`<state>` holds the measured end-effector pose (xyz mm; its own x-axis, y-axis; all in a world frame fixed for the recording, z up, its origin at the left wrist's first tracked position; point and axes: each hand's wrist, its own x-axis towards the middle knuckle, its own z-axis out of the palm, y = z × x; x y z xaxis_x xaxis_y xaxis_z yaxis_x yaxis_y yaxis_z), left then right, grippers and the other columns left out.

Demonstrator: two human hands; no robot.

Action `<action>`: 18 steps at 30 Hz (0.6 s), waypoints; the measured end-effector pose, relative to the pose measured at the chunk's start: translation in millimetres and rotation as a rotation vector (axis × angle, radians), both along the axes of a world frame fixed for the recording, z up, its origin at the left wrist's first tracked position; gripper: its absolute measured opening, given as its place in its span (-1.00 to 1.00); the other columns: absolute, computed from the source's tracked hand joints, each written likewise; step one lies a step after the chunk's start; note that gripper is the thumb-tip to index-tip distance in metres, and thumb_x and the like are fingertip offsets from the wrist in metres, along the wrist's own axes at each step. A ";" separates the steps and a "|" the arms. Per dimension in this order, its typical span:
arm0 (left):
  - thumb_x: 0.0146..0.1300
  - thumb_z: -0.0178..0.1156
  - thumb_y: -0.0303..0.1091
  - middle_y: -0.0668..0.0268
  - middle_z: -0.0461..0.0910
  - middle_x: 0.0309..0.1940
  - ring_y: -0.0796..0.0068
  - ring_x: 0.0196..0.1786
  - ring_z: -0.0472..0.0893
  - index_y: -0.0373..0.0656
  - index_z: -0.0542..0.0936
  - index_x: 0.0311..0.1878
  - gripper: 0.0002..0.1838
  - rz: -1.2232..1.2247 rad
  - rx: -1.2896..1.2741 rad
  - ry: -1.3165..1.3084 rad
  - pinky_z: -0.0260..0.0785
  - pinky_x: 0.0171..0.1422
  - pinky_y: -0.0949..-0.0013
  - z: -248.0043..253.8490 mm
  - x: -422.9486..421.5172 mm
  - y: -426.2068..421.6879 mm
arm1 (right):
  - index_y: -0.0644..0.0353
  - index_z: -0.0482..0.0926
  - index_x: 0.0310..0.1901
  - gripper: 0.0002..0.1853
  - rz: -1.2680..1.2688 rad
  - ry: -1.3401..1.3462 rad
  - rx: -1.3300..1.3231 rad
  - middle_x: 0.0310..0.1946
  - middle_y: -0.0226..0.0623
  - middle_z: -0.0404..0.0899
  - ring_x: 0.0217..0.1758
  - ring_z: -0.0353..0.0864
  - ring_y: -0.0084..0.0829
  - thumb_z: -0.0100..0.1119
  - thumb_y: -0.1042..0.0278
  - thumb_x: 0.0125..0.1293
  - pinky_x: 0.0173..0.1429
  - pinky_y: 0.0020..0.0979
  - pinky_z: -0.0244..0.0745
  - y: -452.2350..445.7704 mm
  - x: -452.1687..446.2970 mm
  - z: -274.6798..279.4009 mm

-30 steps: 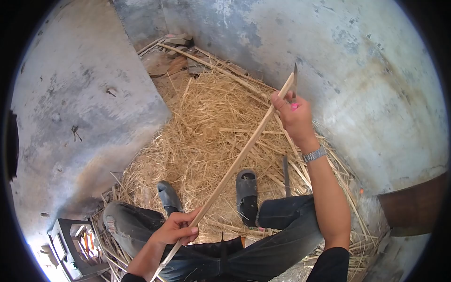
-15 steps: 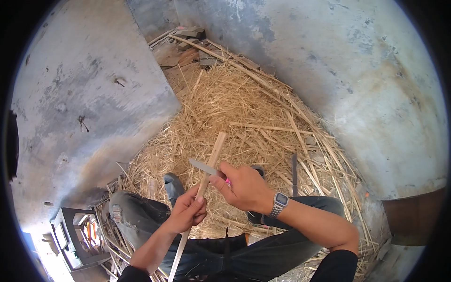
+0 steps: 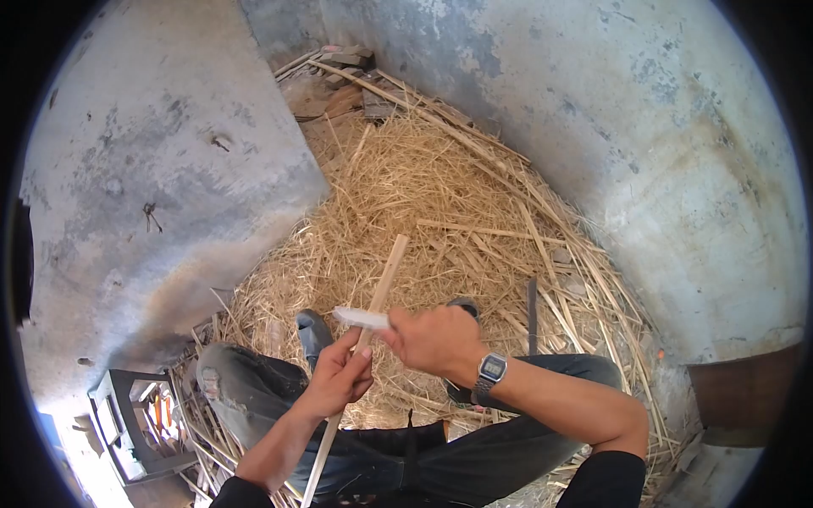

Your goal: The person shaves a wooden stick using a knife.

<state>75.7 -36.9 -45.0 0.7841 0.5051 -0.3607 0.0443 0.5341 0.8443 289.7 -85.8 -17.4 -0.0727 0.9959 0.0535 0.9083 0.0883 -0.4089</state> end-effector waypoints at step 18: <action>0.67 -0.02 -0.37 0.53 0.23 -0.62 0.72 -0.65 0.21 0.01 0.00 0.72 -0.33 0.036 -0.097 0.014 0.06 -0.55 0.54 2.2 -6.4 -11.3 | 0.12 0.58 -0.32 -0.51 -0.034 0.063 -0.086 -0.70 -0.07 0.55 -0.64 0.60 0.07 0.03 -0.15 0.56 -0.54 0.03 0.48 -4.6 -7.0 2.8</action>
